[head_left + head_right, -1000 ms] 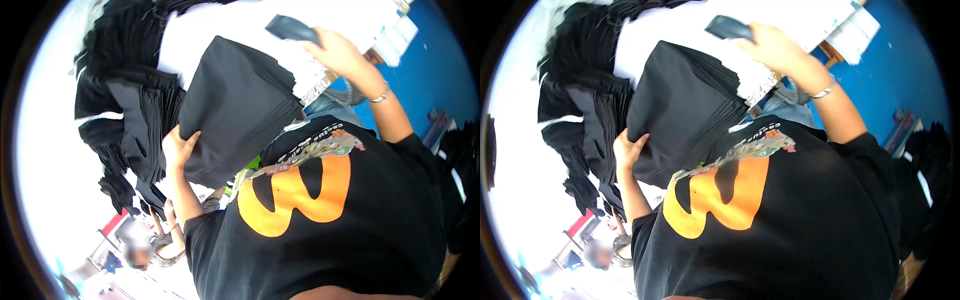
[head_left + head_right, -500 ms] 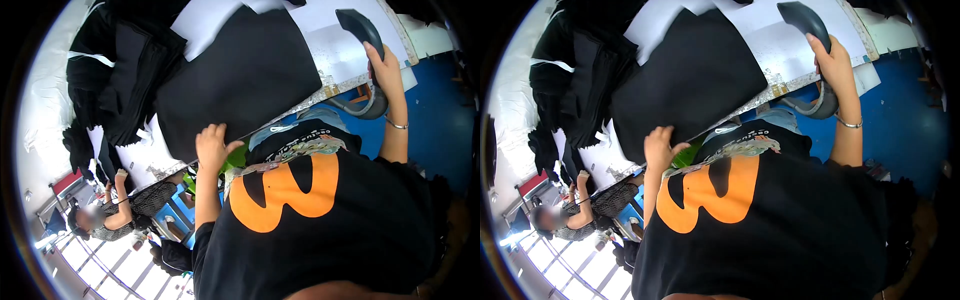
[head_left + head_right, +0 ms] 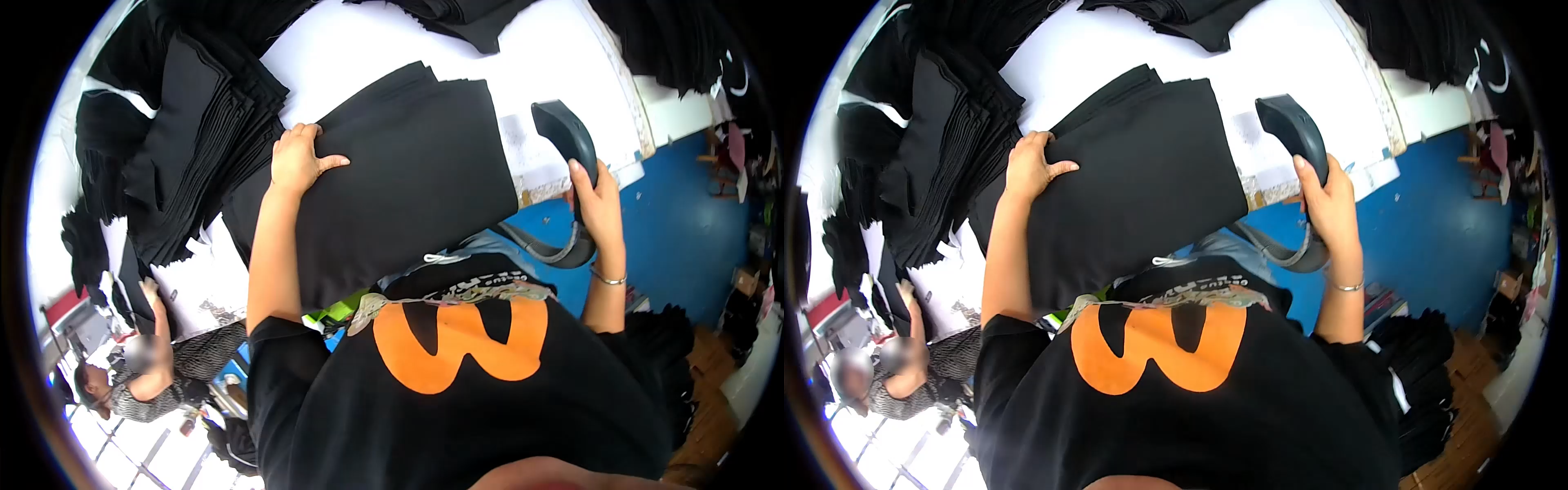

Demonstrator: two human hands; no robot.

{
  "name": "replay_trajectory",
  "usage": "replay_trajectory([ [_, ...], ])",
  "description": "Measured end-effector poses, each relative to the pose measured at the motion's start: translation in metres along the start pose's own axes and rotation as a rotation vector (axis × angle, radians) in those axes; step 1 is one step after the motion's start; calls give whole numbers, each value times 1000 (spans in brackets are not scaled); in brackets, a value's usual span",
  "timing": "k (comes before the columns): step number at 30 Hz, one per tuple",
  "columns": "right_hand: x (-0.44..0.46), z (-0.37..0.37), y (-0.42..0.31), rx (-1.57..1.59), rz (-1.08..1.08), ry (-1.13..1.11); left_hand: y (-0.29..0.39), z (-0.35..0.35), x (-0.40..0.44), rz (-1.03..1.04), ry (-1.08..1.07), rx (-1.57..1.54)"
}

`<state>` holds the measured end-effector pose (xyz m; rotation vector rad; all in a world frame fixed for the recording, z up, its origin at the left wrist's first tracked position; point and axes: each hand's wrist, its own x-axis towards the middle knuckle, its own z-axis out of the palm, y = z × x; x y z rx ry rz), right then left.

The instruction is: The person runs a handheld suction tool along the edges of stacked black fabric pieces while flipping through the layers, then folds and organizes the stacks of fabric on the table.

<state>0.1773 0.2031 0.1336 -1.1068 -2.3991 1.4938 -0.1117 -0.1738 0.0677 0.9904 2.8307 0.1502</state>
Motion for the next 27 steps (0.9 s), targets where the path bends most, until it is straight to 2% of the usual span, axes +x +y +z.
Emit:
replay_trajectory([
  [1, 2, 1, 1, 20, -8, 5, 1, -4, 5, -19, 16, -16],
  [3, -2, 3, -11, -29, 5, 53, 2, -23, 6, -222, -463, 0],
  [4, -5, 4, -16, -60, -37, 94, 0, -34, 3, -230, -456, -50],
  [5, -9, 7, -20, -80, -92, 130, -5, -34, 2, -273, -423, -55],
  [7, -13, 3, -11, 23, -29, 89, -26, -23, -18, -64, -112, 158],
  [9, -10, 7, 11, -53, -195, 168, -63, 11, -28, 51, 294, 112],
  [11, -17, 4, 3, -124, -68, 137, -73, 17, -16, 56, 211, -52],
  [13, -20, -2, 1, -218, -61, 113, -65, 2, -5, -46, -60, -58],
  [15, -19, -5, 11, -207, -137, 122, -63, -1, -2, -25, -136, 9],
  [17, -13, -9, 22, -81, -53, 120, -66, -3, -2, -56, -257, -123],
  [18, -17, 2, 11, -91, -192, 191, -64, -7, -6, -61, -306, -167],
  [19, -19, 4, 2, -67, -215, 207, -61, -10, -9, -59, -352, -206],
  [21, -28, 5, -6, 5, -50, 93, -65, -6, -5, -10, -585, -349],
  [23, -27, 13, -6, 37, -119, 151, -55, -28, -13, -28, -691, -586],
  [25, -30, 12, 8, 55, -78, 104, -51, -39, -2, -190, -966, -631],
  [26, -28, 11, 28, 17, -127, 131, -57, -28, 3, -247, -1129, -760],
  [27, -34, 13, 25, 17, -145, 145, -60, -24, 6, -233, -1203, -827],
])
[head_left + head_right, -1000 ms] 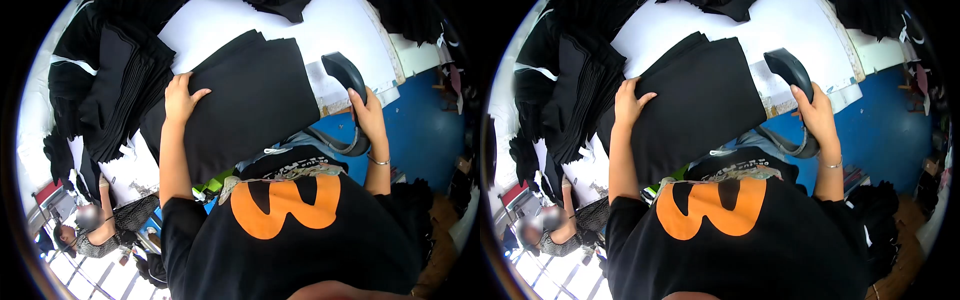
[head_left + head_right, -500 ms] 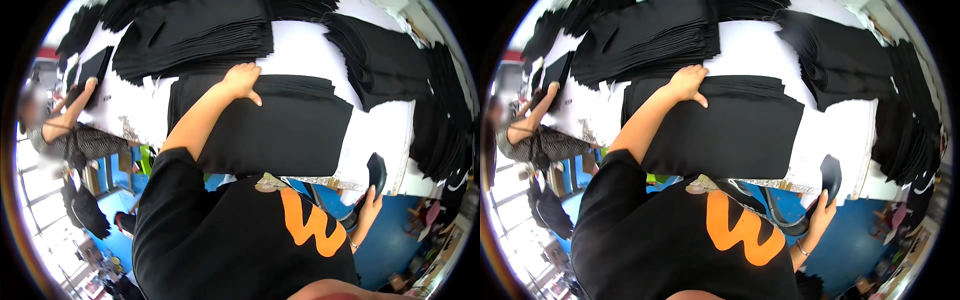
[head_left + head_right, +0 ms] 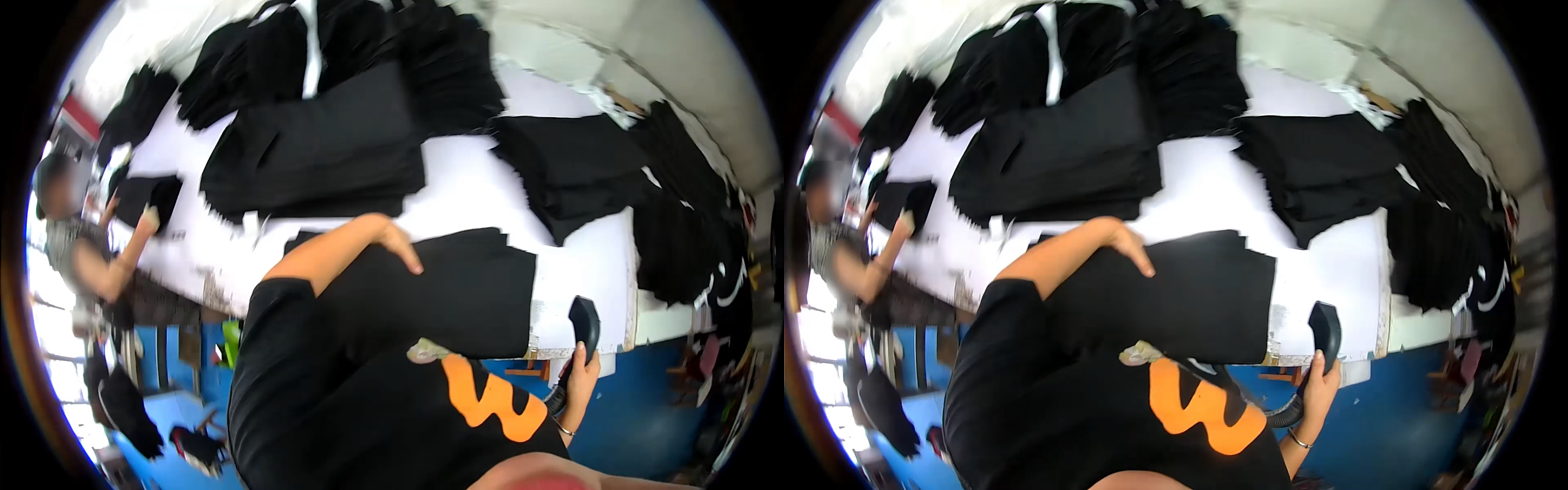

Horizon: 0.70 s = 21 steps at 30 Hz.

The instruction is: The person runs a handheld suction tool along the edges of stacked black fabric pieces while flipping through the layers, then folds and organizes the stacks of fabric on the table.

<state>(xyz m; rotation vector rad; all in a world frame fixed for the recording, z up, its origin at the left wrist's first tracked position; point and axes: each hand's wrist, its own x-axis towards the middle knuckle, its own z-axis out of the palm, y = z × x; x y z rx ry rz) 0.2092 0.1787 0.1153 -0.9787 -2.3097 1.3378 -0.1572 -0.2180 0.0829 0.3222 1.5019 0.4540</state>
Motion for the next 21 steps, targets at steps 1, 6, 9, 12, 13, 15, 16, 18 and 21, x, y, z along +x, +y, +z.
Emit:
replay_trajectory([
  [1, -5, 2, -5, 0, -17, 15, -3, -4, 7, -25, -38, -12],
  [6, -32, 8, -27, 157, 68, 47, 7, 6, 15, -122, -101, 101],
  [9, -39, 8, -21, 174, 69, 66, 13, 23, 15, -205, -151, 85],
  [12, -39, 6, -2, 186, 80, 61, 3, 32, 22, -112, -122, 135],
  [13, -39, 8, 0, 192, 72, 48, 1, 36, 20, -74, -85, 143],
  [15, -42, 7, 0, 228, 112, 81, -1, 39, 13, -52, -57, 125],
  [16, -41, 8, 0, 231, 112, 79, 1, 38, 9, -27, -37, 122],
  [18, -46, 9, 1, 213, 104, 98, 9, 45, -3, -1, -9, 174],
  [21, -49, 8, 3, 210, 68, 91, 20, 35, -3, 76, -20, 75],
])
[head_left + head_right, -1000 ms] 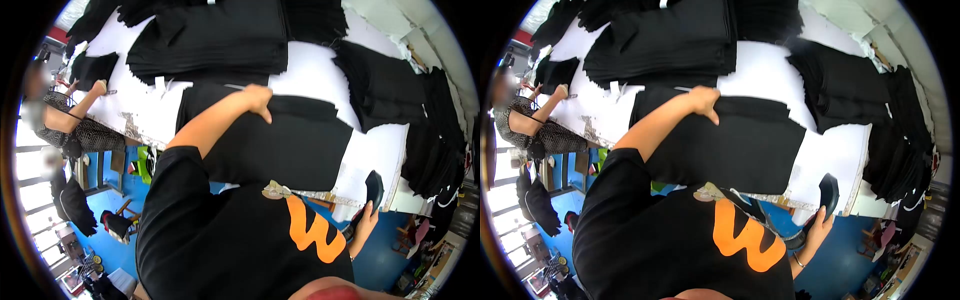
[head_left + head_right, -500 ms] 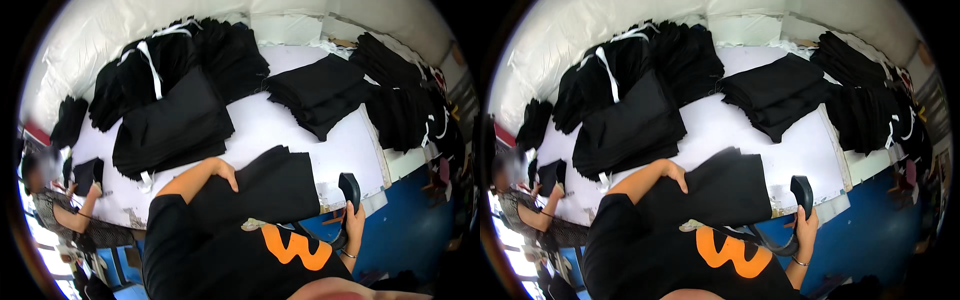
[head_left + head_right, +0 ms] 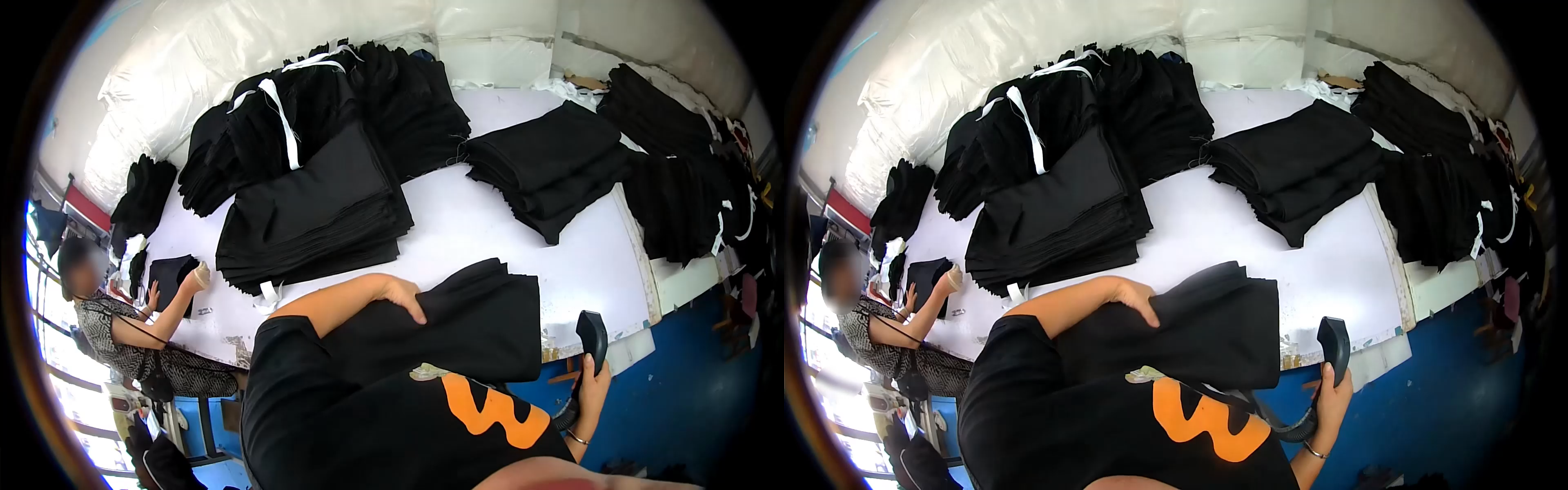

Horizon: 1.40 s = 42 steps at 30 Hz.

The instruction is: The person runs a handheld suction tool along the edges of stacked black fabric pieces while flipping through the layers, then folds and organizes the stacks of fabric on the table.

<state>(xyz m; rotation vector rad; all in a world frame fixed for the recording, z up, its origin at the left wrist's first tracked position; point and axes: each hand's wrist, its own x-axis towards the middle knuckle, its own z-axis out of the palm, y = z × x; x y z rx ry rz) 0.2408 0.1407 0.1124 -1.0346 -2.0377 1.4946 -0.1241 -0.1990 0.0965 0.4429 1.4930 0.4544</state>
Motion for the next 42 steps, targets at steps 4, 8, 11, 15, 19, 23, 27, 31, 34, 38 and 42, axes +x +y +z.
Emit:
replay_trajectory([
  [4, -3, -7, 3, -42, 40, 12, 29, -6, 27, 11, -141, -146],
  [8, -15, -11, 0, -47, 65, 57, 36, -12, 43, -52, -290, -170],
  [11, -26, -13, -1, -29, 100, 107, 27, -16, 59, -123, -374, -246],
  [15, -33, -14, 9, -55, 113, 141, 22, -13, 73, -128, -436, -262],
  [19, -41, -11, 5, -94, 133, 154, 25, -12, 75, -250, -451, -309],
  [23, -44, -12, 12, -75, 143, 162, 40, 7, 69, -159, -512, -211],
  [27, -42, -9, 2, -49, 193, 168, 51, 18, 54, -26, -447, -86],
  [31, -40, -11, 9, -64, 157, 168, 35, 16, 67, 246, -220, 104],
  [34, -35, -11, 12, -54, 139, 90, 24, 19, 66, 293, -164, 50],
  [38, -23, -17, 25, -69, 94, 62, 36, 15, 2, 378, 73, 60],
  [42, -6, -16, 13, -98, 75, 14, 61, 22, -122, 463, 436, 208],
])
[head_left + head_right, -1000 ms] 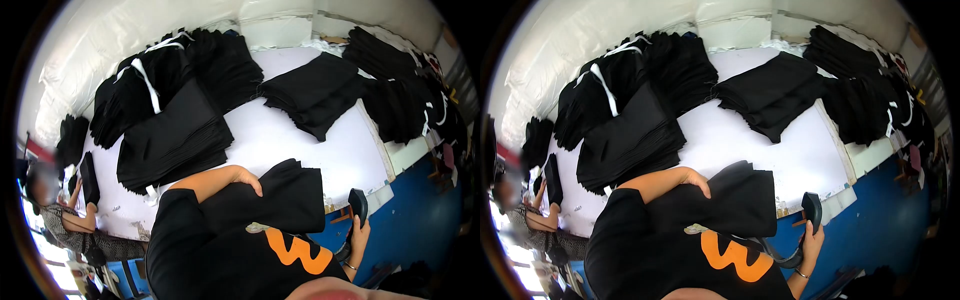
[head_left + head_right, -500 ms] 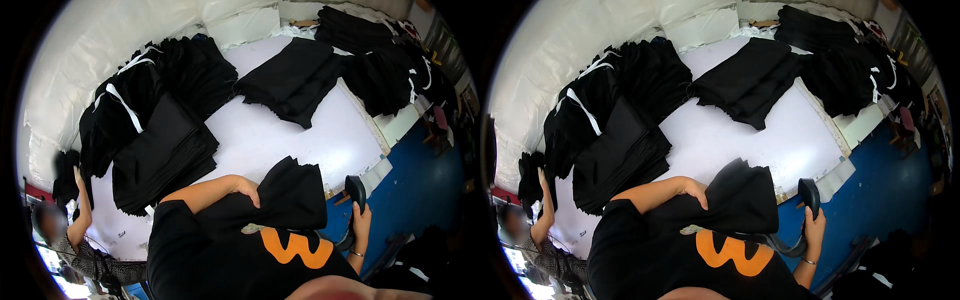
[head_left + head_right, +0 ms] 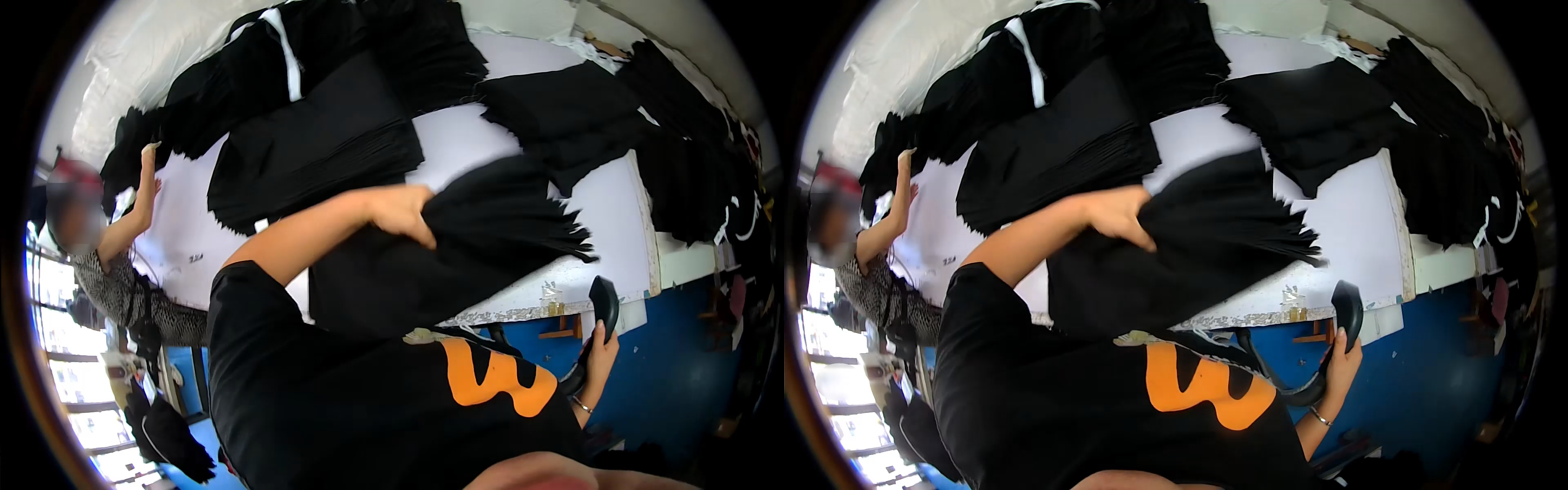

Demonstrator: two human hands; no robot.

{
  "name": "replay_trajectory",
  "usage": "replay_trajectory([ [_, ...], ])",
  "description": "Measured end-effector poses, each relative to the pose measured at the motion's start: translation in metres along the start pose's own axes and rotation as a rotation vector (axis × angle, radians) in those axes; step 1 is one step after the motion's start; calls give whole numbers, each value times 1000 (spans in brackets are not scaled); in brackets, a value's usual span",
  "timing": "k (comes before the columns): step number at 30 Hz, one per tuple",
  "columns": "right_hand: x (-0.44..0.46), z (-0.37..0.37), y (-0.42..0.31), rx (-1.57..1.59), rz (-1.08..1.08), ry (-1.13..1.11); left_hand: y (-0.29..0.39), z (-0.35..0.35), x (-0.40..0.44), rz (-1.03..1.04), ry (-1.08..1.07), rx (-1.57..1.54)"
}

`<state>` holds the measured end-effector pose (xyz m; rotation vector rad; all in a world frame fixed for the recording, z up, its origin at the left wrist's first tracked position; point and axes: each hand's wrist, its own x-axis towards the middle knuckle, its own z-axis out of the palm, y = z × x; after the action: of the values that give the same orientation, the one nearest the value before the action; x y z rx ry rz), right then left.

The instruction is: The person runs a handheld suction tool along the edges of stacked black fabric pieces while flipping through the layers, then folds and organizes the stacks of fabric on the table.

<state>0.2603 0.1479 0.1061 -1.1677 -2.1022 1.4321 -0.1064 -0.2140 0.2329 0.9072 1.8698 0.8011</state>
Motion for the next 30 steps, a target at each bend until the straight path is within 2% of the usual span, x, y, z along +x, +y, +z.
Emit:
replay_trajectory([
  [1, 5, 0, -3, -19, -2, -13, 11, -13, -22, 29, 96, 58],
  [3, 13, 6, -23, -62, -33, 8, 36, -40, -73, 102, 487, -8],
  [4, 30, 5, 0, -72, -102, 10, 36, -50, -94, 170, 691, -133],
  [5, 29, 8, -8, -78, -104, -4, 32, -60, -113, 236, 895, -261],
  [7, 30, 19, -32, -65, -65, -40, 7, -93, -151, 433, 1047, -660],
  [9, 29, 26, -39, -98, -82, -41, -5, -113, -169, 539, 1231, -1075],
  [11, 23, 32, -49, -48, -117, -110, -38, -139, -169, 712, 1435, -1224],
  [12, 21, 35, -49, -72, -149, -94, -47, -142, -165, 703, 1555, -1271],
  [13, 16, 36, -52, -76, -138, -80, -67, -148, -163, 697, 1537, -1279],
  [15, 6, 37, -60, -15, -105, -119, -129, -158, -151, 734, 1670, -1402],
  [17, 4, 32, -51, -35, -97, -84, -199, -151, -128, 553, 1843, -1494],
  [19, -2, 32, -51, -85, -82, -11, -322, -137, -90, 343, 1971, -1485],
  [21, -7, 35, -52, -87, -69, 34, -305, -132, -84, 75, 2107, -1408],
  [23, -15, 35, -60, -74, -75, 64, -289, -136, -84, -13, 2097, -1389],
  [24, -17, 35, -58, -51, -54, 58, -298, -137, -88, 11, 2037, -1437],
  [25, -18, 36, -58, -50, -49, 70, -308, -135, -93, 183, 1902, -1543],
  [27, -22, 38, -56, -84, -57, 71, -319, -128, -99, 305, 1827, -1579],
  [30, -33, 41, -68, -117, 17, 106, -299, -112, -105, 231, 1891, -1513],
])
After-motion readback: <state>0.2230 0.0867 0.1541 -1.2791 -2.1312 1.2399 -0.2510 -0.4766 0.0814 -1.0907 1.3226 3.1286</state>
